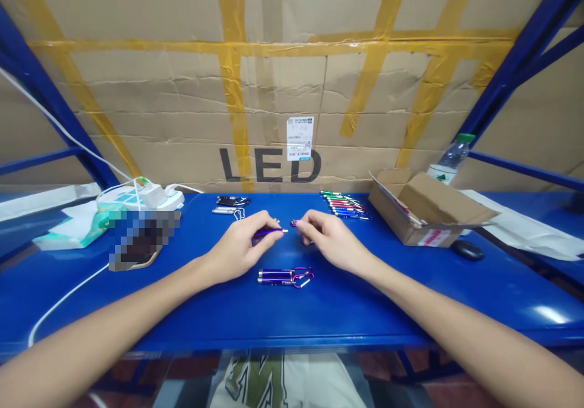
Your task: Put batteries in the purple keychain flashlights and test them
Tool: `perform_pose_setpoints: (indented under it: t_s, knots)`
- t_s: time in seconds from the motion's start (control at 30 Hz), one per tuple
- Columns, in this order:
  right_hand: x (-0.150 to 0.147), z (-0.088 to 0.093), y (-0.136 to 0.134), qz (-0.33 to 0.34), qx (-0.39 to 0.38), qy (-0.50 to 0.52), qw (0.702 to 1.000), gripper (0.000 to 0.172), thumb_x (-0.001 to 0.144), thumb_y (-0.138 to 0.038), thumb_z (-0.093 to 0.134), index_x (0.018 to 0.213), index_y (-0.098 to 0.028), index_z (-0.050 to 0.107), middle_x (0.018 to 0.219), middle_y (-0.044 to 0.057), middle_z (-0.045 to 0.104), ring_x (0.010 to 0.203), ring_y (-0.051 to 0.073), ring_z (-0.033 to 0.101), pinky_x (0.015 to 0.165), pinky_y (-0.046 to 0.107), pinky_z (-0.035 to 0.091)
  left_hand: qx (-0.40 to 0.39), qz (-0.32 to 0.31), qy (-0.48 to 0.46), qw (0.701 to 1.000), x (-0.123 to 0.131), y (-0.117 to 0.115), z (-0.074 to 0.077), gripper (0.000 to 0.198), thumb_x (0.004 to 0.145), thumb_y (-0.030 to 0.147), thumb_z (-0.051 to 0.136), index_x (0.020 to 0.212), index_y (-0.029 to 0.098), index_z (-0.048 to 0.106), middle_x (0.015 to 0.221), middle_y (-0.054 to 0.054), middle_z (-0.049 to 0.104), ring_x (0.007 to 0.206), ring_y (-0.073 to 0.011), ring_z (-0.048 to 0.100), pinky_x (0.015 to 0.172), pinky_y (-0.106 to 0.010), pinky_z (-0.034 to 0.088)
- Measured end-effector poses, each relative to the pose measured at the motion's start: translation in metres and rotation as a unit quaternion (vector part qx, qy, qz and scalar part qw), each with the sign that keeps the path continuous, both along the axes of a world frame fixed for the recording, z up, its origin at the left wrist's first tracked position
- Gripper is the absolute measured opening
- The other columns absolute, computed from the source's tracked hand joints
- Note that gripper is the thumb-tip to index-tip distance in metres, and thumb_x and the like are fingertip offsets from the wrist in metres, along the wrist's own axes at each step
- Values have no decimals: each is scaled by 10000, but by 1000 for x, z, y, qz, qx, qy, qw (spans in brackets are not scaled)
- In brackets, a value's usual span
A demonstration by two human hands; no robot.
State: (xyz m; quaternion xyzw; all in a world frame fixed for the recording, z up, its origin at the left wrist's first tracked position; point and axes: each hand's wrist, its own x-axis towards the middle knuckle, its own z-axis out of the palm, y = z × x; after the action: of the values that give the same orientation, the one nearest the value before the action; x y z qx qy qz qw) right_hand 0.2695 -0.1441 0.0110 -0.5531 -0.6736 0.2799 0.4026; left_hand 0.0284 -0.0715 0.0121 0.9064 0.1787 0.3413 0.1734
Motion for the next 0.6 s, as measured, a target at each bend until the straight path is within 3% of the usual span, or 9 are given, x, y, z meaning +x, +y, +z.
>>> perform_pose_setpoints:
  t_s: [0.07, 0.13, 0.2, 0.3, 0.43, 0.5, 0.6]
  knots:
    - [10, -4, 3, -57, 69, -192, 977, 165, 1105, -273, 576, 948, -224, 595, 869, 27, 700, 802, 204, 659, 748, 322, 456, -73, 23, -1, 997, 1, 1, 0, 317, 1109, 469, 558, 1047, 197, 709, 989, -50, 767, 870, -199, 701, 812, -296, 534]
    - [19, -7, 5, -36, 49, -321, 945, 154, 1046, -265, 693, 957, -228, 573, 943, 53, 692, 870, 239, 667, 766, 334, 461, -123, 35, 4, 992, 2, 3, 1, 390, 1107, 517, 534, 995, 191, 717, 906, -28, 742, 798, -182, 655, 761, -283, 502]
    - [25, -8, 5, 2, 16, -367, 930, 163, 1045, -257, 699, 976, -227, 555, 1007, 72, 676, 886, 239, 670, 770, 333, 477, -169, 37, 7, 985, 2, 4, 0, 461, 1110, 557, 502, 951, 178, 711, 786, -4, 660, 702, -157, 571, 681, -270, 445]
    - [26, -10, 5, 34, 19, -384, 923, 131, 1094, -208, 602, 988, -227, 527, 1049, 84, 661, 900, 228, 671, 779, 327, 489, -233, 22, 5, 972, 4, 5, -2, 528, 1109, 613, 472, 940, 164, 694, 672, 38, 499, 601, -128, 433, 598, -261, 351]
    - [19, -12, 5, 19, 54, -405, 913, 205, 1147, -227, 475, 944, -230, 498, 998, 97, 675, 862, 242, 664, 753, 348, 465, -283, -3, 2, 959, 5, 5, -4, 553, 1104, 645, 464, 957, 157, 679, 632, 66, 389, 562, -116, 330, 567, -263, 288]
    - [15, -13, 5, 13, 55, -347, 936, 213, 1163, -254, 434, 956, -236, 486, 944, 79, 693, 812, 230, 666, 722, 342, 461, -301, -17, 2, 953, 5, 5, -5, 551, 1100, 653, 464, 967, 158, 667, 625, 73, 369, 555, -115, 308, 556, -264, 273]
    - [12, -16, 6, 40, 31, -171, 984, 224, 1163, -312, 437, 954, -243, 482, 890, 32, 724, 747, 186, 675, 702, 317, 497, -311, -31, 13, 950, 6, 4, -6, 525, 1098, 646, 477, 988, 163, 652, 644, 69, 394, 572, -120, 334, 565, -264, 285]
